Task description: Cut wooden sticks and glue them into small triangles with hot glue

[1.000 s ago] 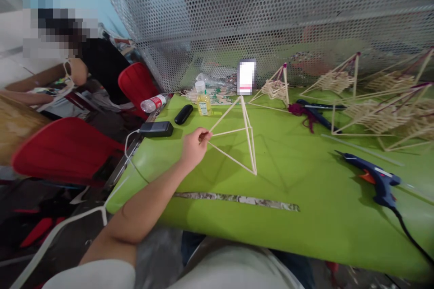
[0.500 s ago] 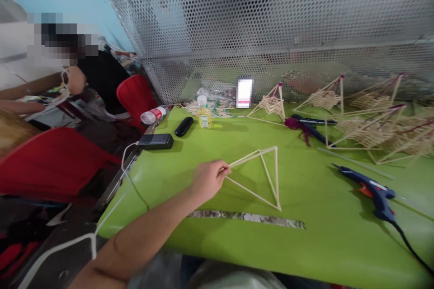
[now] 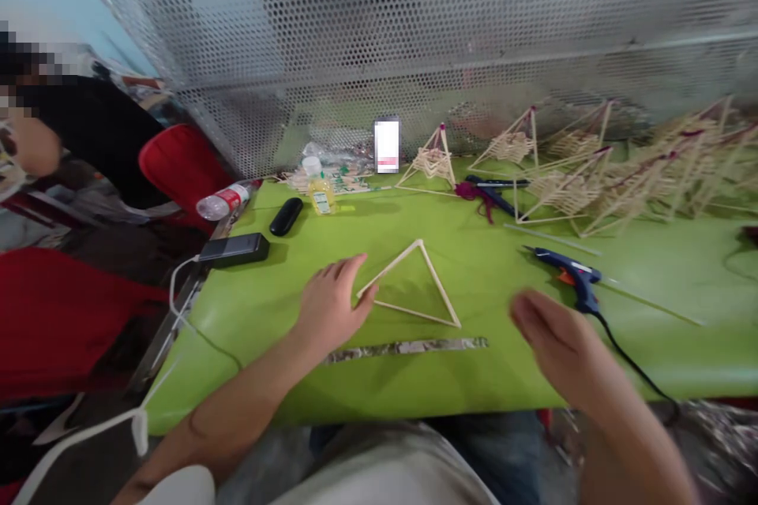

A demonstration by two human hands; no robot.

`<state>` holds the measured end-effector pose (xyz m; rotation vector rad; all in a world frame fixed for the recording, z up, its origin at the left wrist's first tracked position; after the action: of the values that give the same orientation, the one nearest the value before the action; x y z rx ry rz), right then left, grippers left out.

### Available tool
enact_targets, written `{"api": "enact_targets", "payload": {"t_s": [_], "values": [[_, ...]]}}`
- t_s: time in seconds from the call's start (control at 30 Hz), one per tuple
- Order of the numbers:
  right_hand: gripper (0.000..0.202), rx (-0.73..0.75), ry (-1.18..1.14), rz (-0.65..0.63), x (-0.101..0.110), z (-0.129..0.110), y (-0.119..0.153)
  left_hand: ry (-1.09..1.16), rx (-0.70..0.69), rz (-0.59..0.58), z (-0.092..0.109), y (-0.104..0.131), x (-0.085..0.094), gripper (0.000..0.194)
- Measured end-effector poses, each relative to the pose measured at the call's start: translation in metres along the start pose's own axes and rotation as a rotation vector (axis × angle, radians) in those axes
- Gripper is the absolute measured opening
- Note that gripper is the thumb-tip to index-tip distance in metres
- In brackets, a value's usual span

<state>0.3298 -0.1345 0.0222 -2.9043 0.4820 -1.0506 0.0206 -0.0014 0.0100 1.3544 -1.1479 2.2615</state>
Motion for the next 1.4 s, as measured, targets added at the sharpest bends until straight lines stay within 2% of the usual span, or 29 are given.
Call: {"api": "enact_targets", "payload": {"t_s": [0.07, 0.1, 0.13, 0.2, 0.3, 0.37, 0.4, 0.47, 0.53, 0.6, 0.63, 0.67, 0.77, 0.83, 0.9, 0.97, 1.03, 1.13, 1.3, 1.4], "values": [[0.04, -0.045, -0.017, -0.101, -0.025, -0.013, -0.029, -0.018, -0.184, 0.146, 0.03, -0.001, 0.02, 0.029], [0.037, -0.039, -0.046, -0.146, -0.035, -0.025, -0.041, 0.008, -0.242, 0.161, 0.047, 0.0, 0.026, 0.022], [0.035, -0.028, -0.062, -0.177, -0.043, -0.039, -0.051, 0.049, -0.264, 0.147, 0.062, 0.0, 0.03, 0.015], [0.033, 0.027, -0.088, -0.168, -0.049, -0.064, -0.063, 0.194, -0.184, 0.05, 0.091, 0.0, 0.027, 0.015], [0.031, 0.096, -0.065, -0.103, -0.049, -0.083, -0.069, 0.512, -0.016, -0.065, 0.129, 0.0, 0.001, 0.046], [0.029, 0.139, -0.014, -0.075, -0.05, -0.085, -0.07, 0.622, 0.07, -0.044, 0.149, -0.001, -0.023, 0.064], [0.029, 0.166, 0.007, -0.069, -0.051, -0.083, -0.07, 0.623, 0.103, 0.0, 0.156, -0.002, -0.034, 0.067], [0.027, 0.221, 0.018, -0.048, -0.051, -0.078, -0.07, 0.573, 0.092, 0.084, 0.167, -0.004, -0.047, 0.057], [0.024, 0.267, -0.017, -0.001, -0.046, -0.067, -0.071, 0.489, -0.036, 0.154, 0.172, -0.008, -0.046, 0.043], [0.021, 0.292, -0.075, 0.04, -0.037, -0.053, -0.074, 0.424, -0.182, 0.205, 0.168, -0.015, -0.03, 0.03], [0.02, 0.296, -0.103, 0.041, -0.033, -0.045, -0.076, 0.41, -0.208, 0.228, 0.159, -0.02, -0.019, 0.024], [0.018, 0.296, -0.126, 0.023, -0.029, -0.038, -0.08, 0.425, -0.224, 0.241, 0.147, -0.026, -0.007, 0.017], [0.015, 0.283, -0.157, -0.085, -0.022, -0.025, -0.091, 0.401, -0.218, 0.419, 0.1, -0.049, 0.024, 0.011], [0.015, 0.277, -0.17, -0.149, -0.022, -0.025, -0.096, 0.372, -0.182, 0.394, 0.069, -0.066, 0.026, 0.003], [0.016, 0.286, -0.188, -0.191, -0.03, -0.028, -0.095, 0.416, -0.11, 0.249, 0.044, -0.08, 0.014, 0.025], [0.016, 0.331, -0.179, -0.21, -0.043, -0.031, -0.09, 0.539, -0.062, 0.109, 0.03, -0.085, -0.001, 0.031], [0.013, 0.412, -0.136, -0.217, -0.06, -0.033, -0.083, 0.653, -0.046, 0.04, 0.025, -0.084, -0.012, 0.025], [0.013, 0.555, -0.101, -0.213, -0.079, -0.033, -0.075, 0.726, -0.048, 0.062, 0.027, -0.079, -0.017, 0.017], [0.008, 0.714, -0.097, -0.158, -0.085, -0.033, -0.073, 0.728, -0.118, 0.253, 0.035, -0.066, -0.016, 0.009], [0.008, 0.774, -0.078, -0.116, -0.082, -0.033, -0.075, 0.691, -0.152, 0.36, 0.041, -0.056, -0.011, 0.015]]}}
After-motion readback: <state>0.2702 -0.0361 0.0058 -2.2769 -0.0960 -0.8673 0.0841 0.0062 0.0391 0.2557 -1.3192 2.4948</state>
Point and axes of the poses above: each hand's wrist, its own y-axis away from the middle knuckle, its own x-axis out of the back of the hand, z = x × y, the point moved 5 cm from there along -y, towards the middle knuckle, and after that the axes turned 5 degrees about -x, right-handed, at the moved point
